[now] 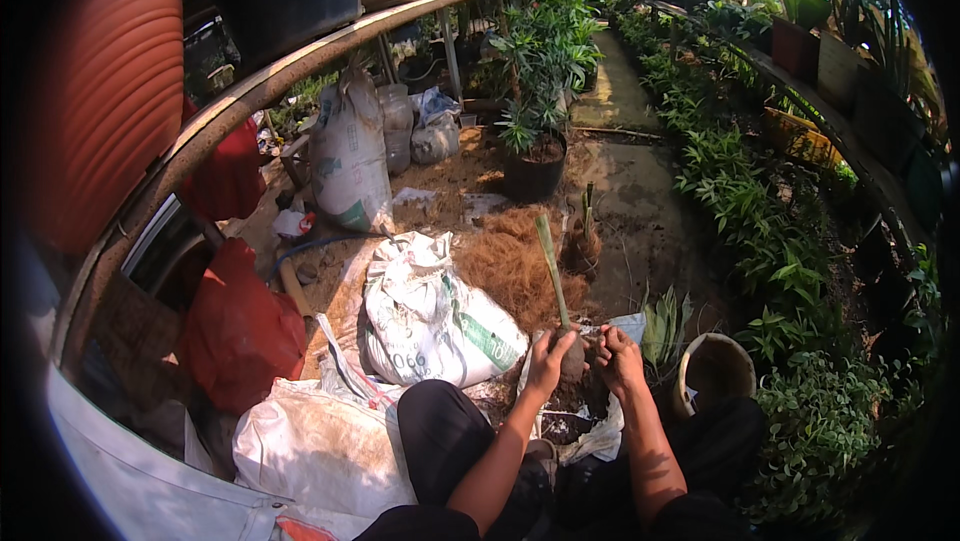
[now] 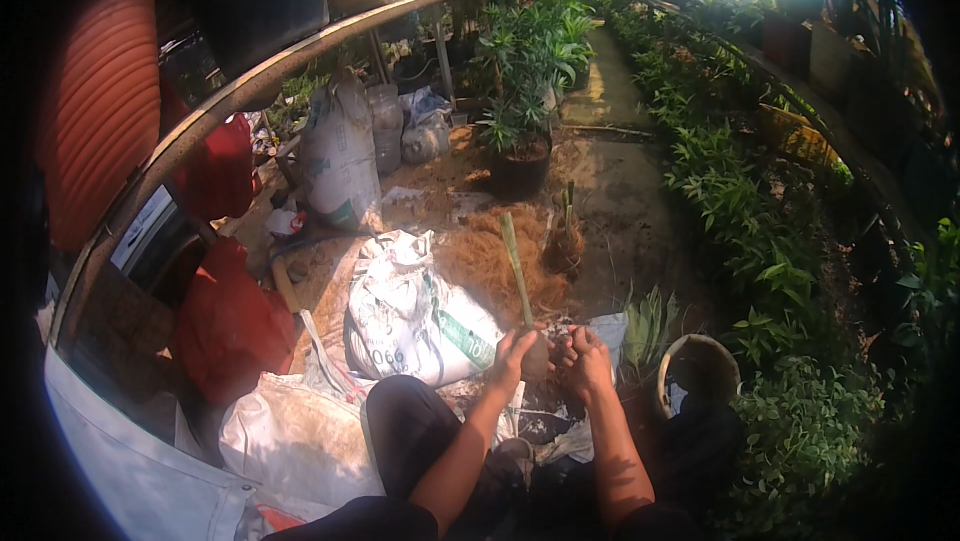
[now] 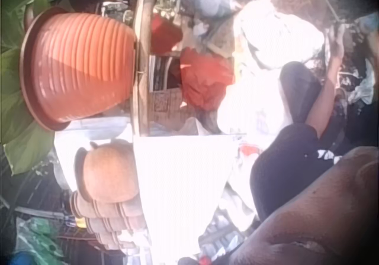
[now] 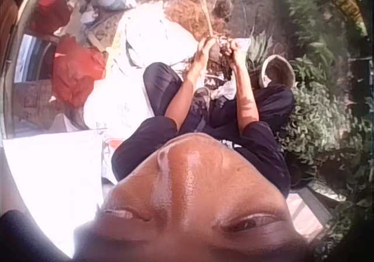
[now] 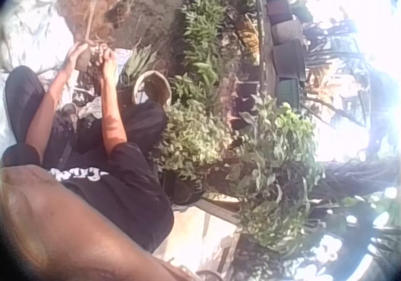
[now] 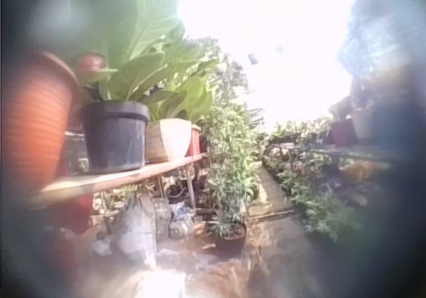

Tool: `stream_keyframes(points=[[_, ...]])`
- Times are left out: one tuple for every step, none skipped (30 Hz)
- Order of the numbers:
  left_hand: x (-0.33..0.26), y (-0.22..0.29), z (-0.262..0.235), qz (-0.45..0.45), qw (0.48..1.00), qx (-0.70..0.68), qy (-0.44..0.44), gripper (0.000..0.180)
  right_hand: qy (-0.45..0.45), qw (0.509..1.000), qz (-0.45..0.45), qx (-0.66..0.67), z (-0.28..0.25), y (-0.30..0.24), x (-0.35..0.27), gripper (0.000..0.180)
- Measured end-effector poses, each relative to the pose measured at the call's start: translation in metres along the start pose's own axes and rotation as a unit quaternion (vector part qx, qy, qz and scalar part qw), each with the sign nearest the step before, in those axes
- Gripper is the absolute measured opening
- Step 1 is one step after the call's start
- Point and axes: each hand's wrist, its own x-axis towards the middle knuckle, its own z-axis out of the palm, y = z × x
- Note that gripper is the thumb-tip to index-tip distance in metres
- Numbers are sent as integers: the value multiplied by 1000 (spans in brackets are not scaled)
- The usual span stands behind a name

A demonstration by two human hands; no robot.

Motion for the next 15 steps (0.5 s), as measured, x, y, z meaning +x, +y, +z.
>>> stream_keyframes(points=[[1, 0, 0, 2, 1000, -3, -1, 34, -9, 1000, 3, 2, -1, -1, 0, 26], [0, -1, 0, 1, 1000, -1, 0, 34, -17, 1000, 6, 5, -1, -1, 1, 27], [0, 0, -1, -1, 1000, 1, 1, 33, 1, 1000, 2, 16, 5, -3, 0, 29], [0, 0, -1, -3, 1000, 3, 3, 33, 20, 999, -2, 27, 14, -4, -2, 30], [0, 1, -2, -5, 1000, 3, 5, 34, 38, 999, -6, 39, 19, -4, -3, 31], [0, 1, -2, -8, 1000, 2, 6, 34, 39, 999, -5, 30, 16, -4, -1, 33], [0, 1, -2, -10, 1000, 2, 7, 34, 41, 999, -4, 22, 8, -2, 3, 36], [1, 1, -2, -5, 1000, 1, 5, 34, 42, 999, -2, 13, 2, -1, 7, 38], [-1, -1, -2, -2, 1000, 0, 5, 34, 41, 999, -5, -7, -5, 3, 7, 38], [-3, -4, -2, 0, 1000, -2, 5, 35, 40, 999, -7, -27, -12, 6, 7, 38], [-5, -7, -3, 1, 1000, 5, 7, 35, 39, 998, -10, -47, -19, 10, 6, 38], [-4, -8, -4, 4, 1000, 13, 8, 36, 46, 997, -14, -62, -21, 11, 6, 38], [-4, -9, -4, 7, 1000, 21, 9, 37, 53, 995, -18, -76, -23, 12, 6, 37], [-4, -10, -5, 6, 1000, 23, 10, 37, 61, 994, -23, -91, -24, 13, 6, 37], [-4, -9, -4, 6, 1000, 25, 10, 38, 65, 994, -23, -85, -26, 13, 7, 35]])
